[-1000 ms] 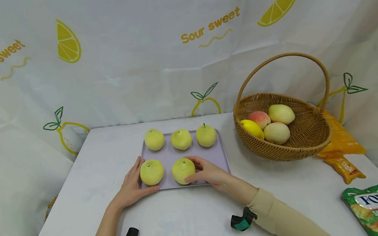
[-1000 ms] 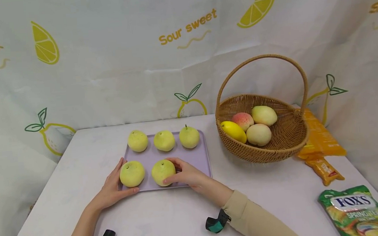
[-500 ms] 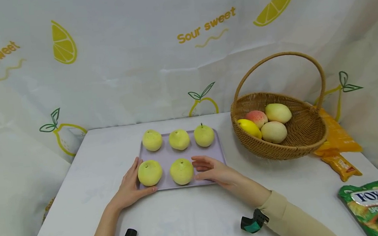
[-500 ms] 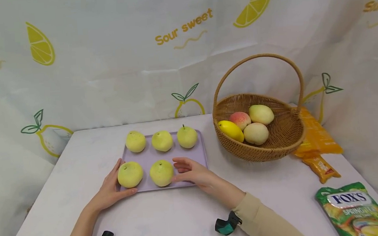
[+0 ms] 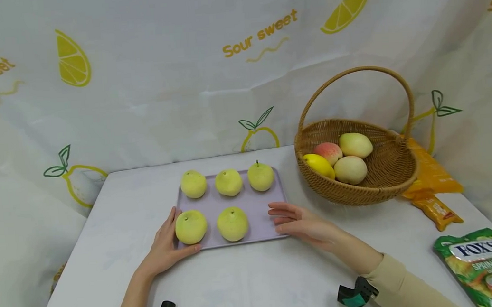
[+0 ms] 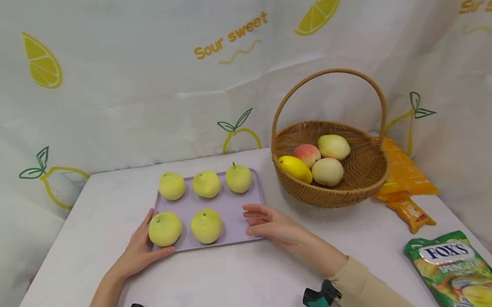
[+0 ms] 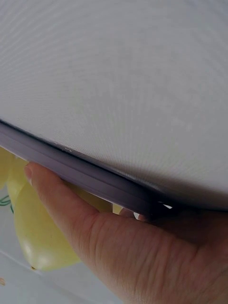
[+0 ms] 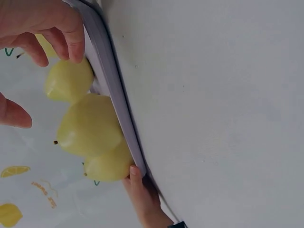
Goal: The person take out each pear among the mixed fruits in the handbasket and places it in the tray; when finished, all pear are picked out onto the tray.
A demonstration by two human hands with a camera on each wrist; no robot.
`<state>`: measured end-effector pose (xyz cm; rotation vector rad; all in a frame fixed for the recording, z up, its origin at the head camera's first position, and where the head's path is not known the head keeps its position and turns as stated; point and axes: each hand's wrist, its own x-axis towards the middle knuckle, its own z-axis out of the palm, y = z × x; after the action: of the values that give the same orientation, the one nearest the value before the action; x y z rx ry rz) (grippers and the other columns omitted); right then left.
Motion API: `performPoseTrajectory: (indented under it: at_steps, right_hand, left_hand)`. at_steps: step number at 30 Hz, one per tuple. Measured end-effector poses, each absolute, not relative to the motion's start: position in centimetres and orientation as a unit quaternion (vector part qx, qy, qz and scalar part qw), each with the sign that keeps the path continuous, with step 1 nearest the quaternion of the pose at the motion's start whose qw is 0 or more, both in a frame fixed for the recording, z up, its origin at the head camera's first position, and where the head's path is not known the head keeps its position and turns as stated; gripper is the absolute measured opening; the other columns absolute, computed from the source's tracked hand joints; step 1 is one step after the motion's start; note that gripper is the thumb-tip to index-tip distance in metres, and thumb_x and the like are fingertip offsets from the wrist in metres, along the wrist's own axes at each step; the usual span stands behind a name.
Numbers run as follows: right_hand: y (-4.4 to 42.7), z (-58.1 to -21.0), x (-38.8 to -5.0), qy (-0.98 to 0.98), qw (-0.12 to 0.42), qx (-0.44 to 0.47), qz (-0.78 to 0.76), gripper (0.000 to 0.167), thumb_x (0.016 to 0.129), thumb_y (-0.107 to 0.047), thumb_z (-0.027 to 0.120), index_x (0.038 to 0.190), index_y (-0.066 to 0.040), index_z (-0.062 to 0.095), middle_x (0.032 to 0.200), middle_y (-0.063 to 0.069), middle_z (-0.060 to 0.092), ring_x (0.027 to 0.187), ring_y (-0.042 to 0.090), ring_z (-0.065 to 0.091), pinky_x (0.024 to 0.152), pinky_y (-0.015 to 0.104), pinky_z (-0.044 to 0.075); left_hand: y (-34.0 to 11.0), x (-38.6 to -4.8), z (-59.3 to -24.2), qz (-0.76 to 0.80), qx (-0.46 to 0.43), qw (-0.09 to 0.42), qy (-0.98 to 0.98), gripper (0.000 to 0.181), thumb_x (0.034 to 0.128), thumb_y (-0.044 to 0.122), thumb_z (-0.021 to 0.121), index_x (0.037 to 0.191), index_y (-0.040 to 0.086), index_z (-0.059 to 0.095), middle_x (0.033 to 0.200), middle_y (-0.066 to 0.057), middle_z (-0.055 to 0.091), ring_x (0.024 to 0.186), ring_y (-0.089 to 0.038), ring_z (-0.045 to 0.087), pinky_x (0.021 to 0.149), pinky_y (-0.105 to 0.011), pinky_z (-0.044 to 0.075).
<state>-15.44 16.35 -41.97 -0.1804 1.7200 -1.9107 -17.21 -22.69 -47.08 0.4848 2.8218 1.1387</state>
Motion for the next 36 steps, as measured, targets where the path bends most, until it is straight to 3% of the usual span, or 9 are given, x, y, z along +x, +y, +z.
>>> performPoseTrajectory:
  at_steps: [10, 18, 28, 36]
  right_hand:
    - [19.0, -40.9, -14.4, 0.660, 0.261, -0.095, -0.698, 0.067, 0.094, -0.006, 0.062, 0.150, 0.004, 0.027, 0.153, 0.025, 0.029, 0.137, 0.041, 0.032, 0.099, 0.029, 0.043]
    - [20.3, -39.6, -13.9, 0.677, 0.261, -0.101, -0.681, 0.064, 0.095, -0.007, 0.062, 0.150, 0.001, 0.030, 0.153, 0.024, 0.030, 0.136, 0.041, 0.032, 0.100, 0.030, 0.043]
    - [22.8, -36.1, -13.4, 0.696, 0.261, -0.171, -0.647, 0.053, 0.096, -0.007, 0.060, 0.145, -0.002, 0.040, 0.148, 0.019, 0.039, 0.128, 0.025, 0.046, 0.098, 0.031, 0.045]
    - [25.4, -31.7, -14.0, 0.740, 0.243, -0.217, -0.588, 0.048, 0.097, -0.006, 0.057, 0.143, -0.006, 0.043, 0.142, 0.012, 0.047, 0.126, 0.023, 0.049, 0.096, 0.029, 0.047]
  left_hand:
    - [-23.0, -17.1, -47.1, 0.369, 0.157, 0.031, 0.916, 0.110, 0.0767, 0.042, 0.081, 0.155, 0.001, 0.016, 0.162, -0.019, 0.003, 0.145, -0.046, 0.005, 0.108, -0.068, 0.004]
    - [-23.0, -17.3, -47.3, 0.369, 0.163, 0.027, 0.915, 0.110, 0.0768, 0.042, 0.081, 0.155, 0.002, 0.016, 0.162, -0.020, 0.003, 0.144, -0.046, 0.005, 0.108, -0.067, 0.004]
    - [-22.8, -17.0, -47.2, 0.376, 0.172, 0.023, 0.910, 0.110, 0.0762, 0.040, 0.082, 0.155, 0.000, 0.016, 0.161, -0.022, 0.004, 0.144, -0.047, 0.005, 0.108, -0.066, 0.005]
    - [-22.6, -17.0, -46.9, 0.376, 0.173, 0.022, 0.910, 0.110, 0.0766, 0.040, 0.082, 0.155, 0.000, 0.016, 0.161, -0.022, 0.004, 0.144, -0.046, 0.005, 0.108, -0.066, 0.005]
